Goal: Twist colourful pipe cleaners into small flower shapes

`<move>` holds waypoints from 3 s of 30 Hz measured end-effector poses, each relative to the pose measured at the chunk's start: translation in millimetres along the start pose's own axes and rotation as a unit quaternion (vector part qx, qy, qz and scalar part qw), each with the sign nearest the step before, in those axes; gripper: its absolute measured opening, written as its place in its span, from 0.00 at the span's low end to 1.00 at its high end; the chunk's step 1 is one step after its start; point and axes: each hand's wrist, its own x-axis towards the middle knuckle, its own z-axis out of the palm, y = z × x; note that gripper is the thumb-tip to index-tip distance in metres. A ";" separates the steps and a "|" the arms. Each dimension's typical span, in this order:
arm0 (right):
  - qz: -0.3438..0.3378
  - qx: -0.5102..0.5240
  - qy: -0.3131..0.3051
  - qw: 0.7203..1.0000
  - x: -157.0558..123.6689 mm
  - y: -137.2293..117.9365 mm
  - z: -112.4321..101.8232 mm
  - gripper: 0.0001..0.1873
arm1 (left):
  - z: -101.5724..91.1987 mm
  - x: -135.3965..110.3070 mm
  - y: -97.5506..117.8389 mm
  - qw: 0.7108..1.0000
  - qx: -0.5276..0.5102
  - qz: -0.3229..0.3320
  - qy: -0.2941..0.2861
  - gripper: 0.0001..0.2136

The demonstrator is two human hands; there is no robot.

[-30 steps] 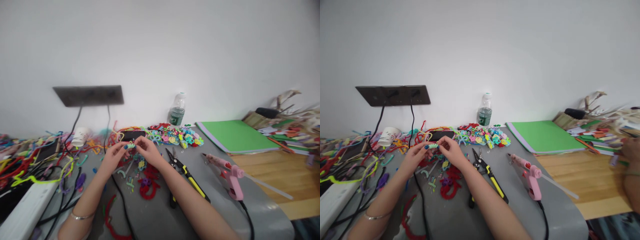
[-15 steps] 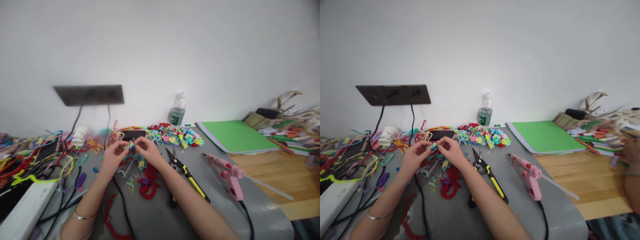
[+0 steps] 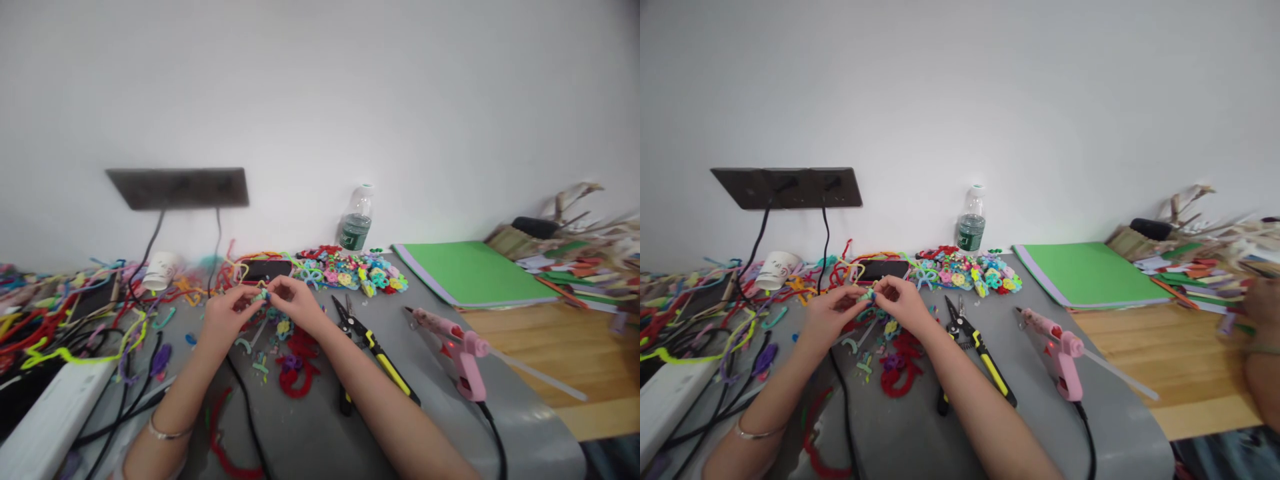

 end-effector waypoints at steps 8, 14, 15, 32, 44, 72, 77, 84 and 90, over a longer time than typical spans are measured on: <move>0.000 0.012 0.072 0.997 2.0 -2.3 -2.7 0.02 | 2.7 4.3 9.6 0.985 -0.140 -0.098 0.013 0.15; -0.037 -0.033 0.054 0.997 0.1 -5.8 -2.2 0.02 | 3.4 3.0 14.4 0.980 -0.161 -0.112 0.003 0.13; -0.045 -0.039 0.051 0.997 0.0 -6.3 -2.5 0.03 | 3.3 2.5 15.0 0.981 -0.161 -0.111 0.004 0.13; -0.094 -0.034 -0.028 0.995 -2.2 -8.3 -5.1 0.02 | 4.4 3.3 5.7 0.977 -0.169 -0.133 -0.005 0.13; -0.131 -0.096 -0.026 0.986 -1.1 -7.9 -7.5 0.04 | 5.6 4.1 7.4 0.964 -0.195 -0.178 -0.014 0.16; -0.104 -0.048 0.024 0.993 -2.6 -9.8 0.1 0.02 | 8.2 4.2 13.9 0.979 -0.170 -0.107 -0.008 0.15; -0.148 -0.074 0.024 0.986 -2.1 -7.8 -1.9 0.04 | 5.3 1.1 7.0 0.997 -0.063 -0.033 0.023 0.12; -0.145 -0.079 0.004 0.986 -4.6 -11.8 -1.2 0.04 | 6.1 -1.9 5.8 0.997 0.045 0.044 0.036 0.13; -0.145 -0.067 -0.016 0.987 -6.0 -17.0 1.5 0.04 | 10.5 -3.3 6.9 0.995 0.072 0.045 0.047 0.11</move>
